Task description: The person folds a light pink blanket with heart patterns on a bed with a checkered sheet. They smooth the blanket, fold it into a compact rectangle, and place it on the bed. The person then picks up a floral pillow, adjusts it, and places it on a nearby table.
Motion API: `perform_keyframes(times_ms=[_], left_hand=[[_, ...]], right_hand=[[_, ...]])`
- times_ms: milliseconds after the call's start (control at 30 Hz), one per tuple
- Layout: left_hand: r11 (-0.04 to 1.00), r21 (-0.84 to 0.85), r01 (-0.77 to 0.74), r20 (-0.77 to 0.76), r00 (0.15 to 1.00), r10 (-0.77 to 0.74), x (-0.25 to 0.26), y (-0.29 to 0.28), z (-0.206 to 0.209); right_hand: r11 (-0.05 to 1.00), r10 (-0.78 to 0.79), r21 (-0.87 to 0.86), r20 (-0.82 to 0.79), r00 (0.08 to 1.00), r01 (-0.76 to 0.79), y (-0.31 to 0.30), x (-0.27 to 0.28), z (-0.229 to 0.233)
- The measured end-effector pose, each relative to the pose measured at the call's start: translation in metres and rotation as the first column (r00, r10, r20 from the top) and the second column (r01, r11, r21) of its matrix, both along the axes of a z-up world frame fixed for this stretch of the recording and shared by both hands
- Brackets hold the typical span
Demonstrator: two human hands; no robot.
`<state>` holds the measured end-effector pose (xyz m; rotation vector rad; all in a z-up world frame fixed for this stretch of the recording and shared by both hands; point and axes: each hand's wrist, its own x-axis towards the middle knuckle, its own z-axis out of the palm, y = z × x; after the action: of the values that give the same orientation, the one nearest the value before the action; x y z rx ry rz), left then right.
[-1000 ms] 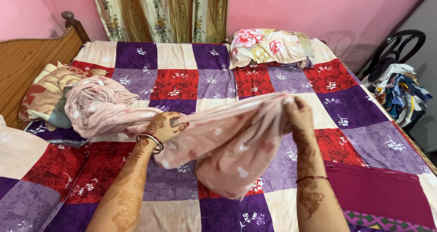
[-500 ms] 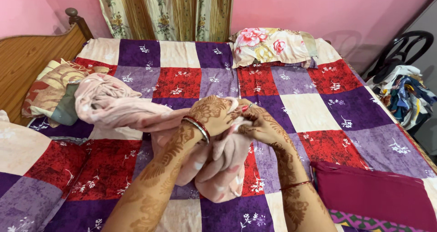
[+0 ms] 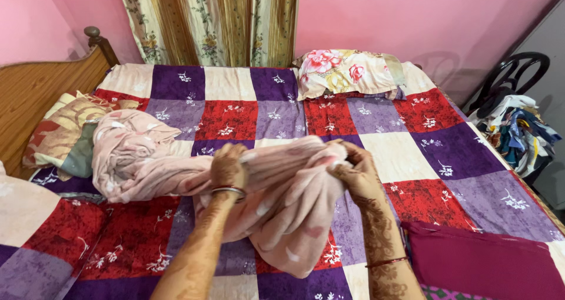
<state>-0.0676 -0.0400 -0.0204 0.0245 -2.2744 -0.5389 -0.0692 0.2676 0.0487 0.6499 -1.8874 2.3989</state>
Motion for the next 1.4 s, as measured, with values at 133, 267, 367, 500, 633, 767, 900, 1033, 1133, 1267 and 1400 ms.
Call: perform_keyframes(times_ms=[133, 267, 367, 500, 633, 767, 900, 1033, 1133, 1267, 1400], left_hand=[[0.983, 0.144, -0.113, 0.269, 0.96, 0.071, 0.004, -0.037, -0.019], [0.958, 0.261, -0.121, 0.238, 0.969, 0.058, 0.001, -0.042, -0.002], [0.967, 0.24, 0.079, -0.106, 0.993, -0.055, -0.003, -0.025, 0.062], [0.901, 0.189, 0.389, -0.133, 0.92, -0.369, 0.038, 0.01, 0.15], [0.932, 0.085, 0.353, -0.021, 0.935, -0.353, 0.011, 0.017, 0.137], [0.972, 0.199, 0.129, 0.213, 0.962, -0.171, -0.032, -0.015, 0.044], [0.935, 0.324, 0.146, 0.166, 0.964, -0.208, -0.038, -0.008, -0.005], [0.94, 0.222, 0.259, 0.27, 0.91, -0.314, -0.025, 0.018, 0.028], [0.901, 0.125, 0.414, 0.28, 0.857, -0.433, -0.012, 0.047, 0.065], [0.89, 0.127, 0.439, 0.336, 0.825, -0.455, 0.009, 0.054, 0.091], [0.831, 0.12, 0.543, 0.158, 0.816, -0.556, 0.024, 0.033, 0.08]], right_hand=[[0.93, -0.236, -0.236, 0.198, 0.951, 0.28, 0.016, -0.028, 0.004], [0.855, -0.307, -0.373, 0.194, 0.932, 0.36, 0.031, -0.055, -0.006], [0.789, -0.476, -0.294, 0.263, 0.839, 0.539, 0.048, -0.068, -0.002], [0.696, -0.493, -0.492, 0.202, 0.846, 0.523, 0.056, -0.072, 0.001], [0.574, -0.708, -0.306, 0.28, 0.648, 0.76, 0.043, -0.087, -0.018], [0.633, -0.75, 0.12, 0.341, 0.567, 0.765, 0.042, -0.085, -0.043], [0.828, -0.553, 0.268, 0.246, 0.796, 0.492, 0.022, -0.061, -0.043], [0.959, -0.061, 0.28, 0.056, 0.997, 0.043, -0.006, -0.026, -0.009], [0.869, 0.34, 0.368, 0.041, 0.94, -0.33, -0.029, -0.009, 0.017], [0.702, 0.06, 0.706, 0.073, 0.996, -0.094, -0.055, -0.007, 0.029], [0.771, -0.052, 0.636, 0.113, 0.992, -0.032, -0.048, -0.005, 0.036]])
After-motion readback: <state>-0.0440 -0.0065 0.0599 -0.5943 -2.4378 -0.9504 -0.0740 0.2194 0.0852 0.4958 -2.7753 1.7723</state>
